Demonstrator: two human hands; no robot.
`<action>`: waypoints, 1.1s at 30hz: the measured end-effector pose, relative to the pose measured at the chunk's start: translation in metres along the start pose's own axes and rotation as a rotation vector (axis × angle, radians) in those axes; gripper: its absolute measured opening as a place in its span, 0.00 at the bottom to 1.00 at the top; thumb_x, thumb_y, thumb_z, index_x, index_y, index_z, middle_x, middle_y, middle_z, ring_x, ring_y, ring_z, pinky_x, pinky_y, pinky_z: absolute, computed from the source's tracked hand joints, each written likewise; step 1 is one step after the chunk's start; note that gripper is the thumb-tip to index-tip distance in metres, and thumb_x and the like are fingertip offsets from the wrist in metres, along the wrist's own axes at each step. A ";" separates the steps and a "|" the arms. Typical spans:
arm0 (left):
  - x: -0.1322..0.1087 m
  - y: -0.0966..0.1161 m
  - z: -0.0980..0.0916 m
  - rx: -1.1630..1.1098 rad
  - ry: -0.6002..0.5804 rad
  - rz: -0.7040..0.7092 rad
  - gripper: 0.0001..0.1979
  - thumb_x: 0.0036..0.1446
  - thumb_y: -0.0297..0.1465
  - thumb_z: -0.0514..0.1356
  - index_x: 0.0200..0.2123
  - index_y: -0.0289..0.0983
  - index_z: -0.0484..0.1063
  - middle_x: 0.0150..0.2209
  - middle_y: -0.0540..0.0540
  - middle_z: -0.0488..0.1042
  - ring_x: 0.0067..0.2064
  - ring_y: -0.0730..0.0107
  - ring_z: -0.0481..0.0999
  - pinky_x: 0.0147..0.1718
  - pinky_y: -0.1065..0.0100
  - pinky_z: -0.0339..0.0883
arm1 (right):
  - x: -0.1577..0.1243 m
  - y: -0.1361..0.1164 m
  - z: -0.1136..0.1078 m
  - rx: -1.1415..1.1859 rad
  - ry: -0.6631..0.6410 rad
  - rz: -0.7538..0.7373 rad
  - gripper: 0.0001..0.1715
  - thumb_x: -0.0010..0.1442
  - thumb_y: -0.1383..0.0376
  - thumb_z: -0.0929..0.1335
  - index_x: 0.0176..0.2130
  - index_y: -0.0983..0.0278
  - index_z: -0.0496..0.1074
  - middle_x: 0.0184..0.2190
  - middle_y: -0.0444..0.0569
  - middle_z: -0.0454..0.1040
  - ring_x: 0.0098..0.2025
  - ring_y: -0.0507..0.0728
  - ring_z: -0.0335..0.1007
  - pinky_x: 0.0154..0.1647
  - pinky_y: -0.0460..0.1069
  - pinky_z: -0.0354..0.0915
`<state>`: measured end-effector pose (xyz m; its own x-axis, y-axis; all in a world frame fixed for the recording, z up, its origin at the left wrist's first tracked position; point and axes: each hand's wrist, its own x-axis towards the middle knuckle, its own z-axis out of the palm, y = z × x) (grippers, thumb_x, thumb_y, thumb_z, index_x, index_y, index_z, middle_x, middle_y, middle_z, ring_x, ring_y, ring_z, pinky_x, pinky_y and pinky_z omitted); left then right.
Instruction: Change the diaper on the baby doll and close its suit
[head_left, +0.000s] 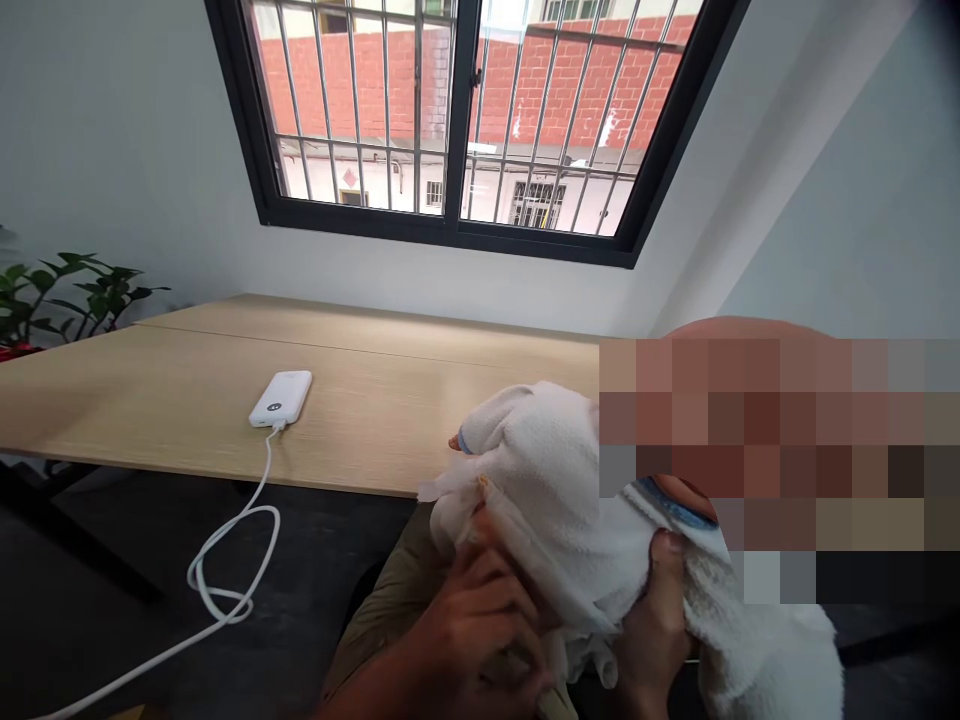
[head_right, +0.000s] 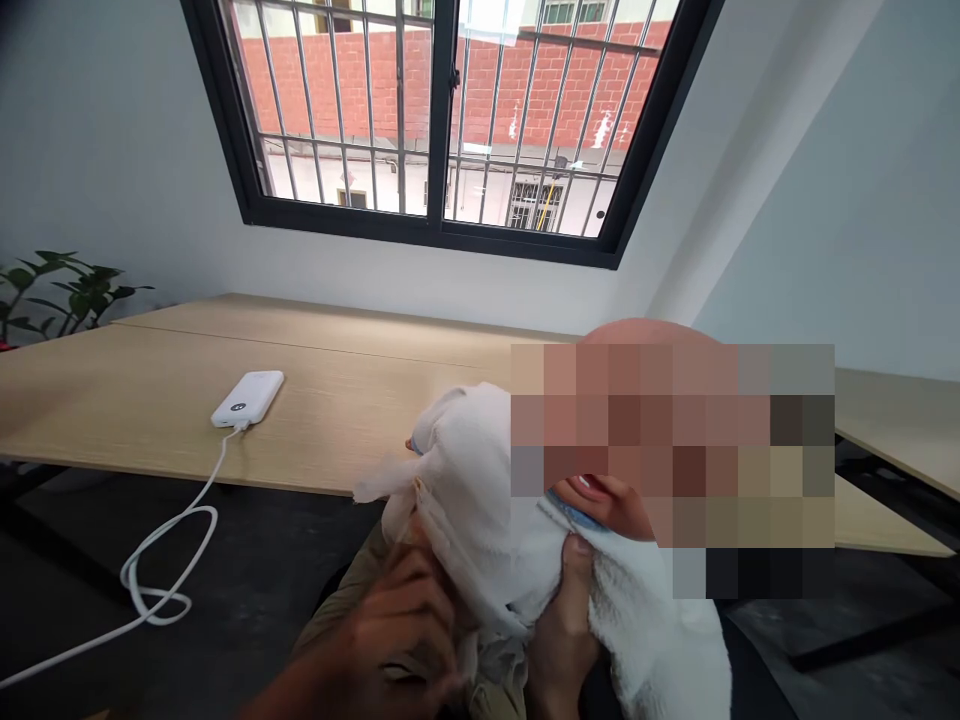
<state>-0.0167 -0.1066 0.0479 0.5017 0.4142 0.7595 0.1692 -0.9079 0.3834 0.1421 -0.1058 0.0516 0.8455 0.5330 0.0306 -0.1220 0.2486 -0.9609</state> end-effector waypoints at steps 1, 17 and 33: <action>-0.001 0.001 0.001 -0.012 -0.070 0.051 0.05 0.57 0.27 0.64 0.30 0.38 0.71 0.32 0.53 0.78 0.40 0.72 0.75 0.49 0.66 0.67 | 0.000 0.000 0.001 -0.024 0.031 0.006 0.43 0.56 0.46 0.68 0.61 0.68 0.64 0.63 0.50 0.63 0.67 0.64 0.53 0.70 0.59 0.48; -0.020 -0.014 -0.015 0.329 -0.145 0.051 0.26 0.66 0.41 0.51 0.17 0.37 0.66 0.15 0.51 0.67 0.20 0.71 0.69 0.29 0.67 0.68 | 0.026 -0.001 0.020 0.088 -0.157 -0.001 0.38 0.54 0.48 0.70 0.55 0.70 0.71 0.55 0.53 0.72 0.62 0.63 0.61 0.65 0.57 0.56; -0.022 -0.035 -0.037 -0.245 0.350 -0.573 0.23 0.59 0.39 0.61 0.55 0.38 0.65 0.50 0.35 0.75 0.52 0.58 0.77 0.43 0.65 0.75 | 0.042 0.046 0.005 0.196 -0.425 0.269 0.34 0.44 0.46 0.73 0.44 0.65 0.77 0.41 0.54 0.79 0.55 0.68 0.69 0.58 0.62 0.63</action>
<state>-0.0649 -0.0817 0.0372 0.0822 0.8552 0.5118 0.1080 -0.5182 0.8484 0.1688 -0.0679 0.0106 0.4909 0.8690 -0.0618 -0.4343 0.1826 -0.8821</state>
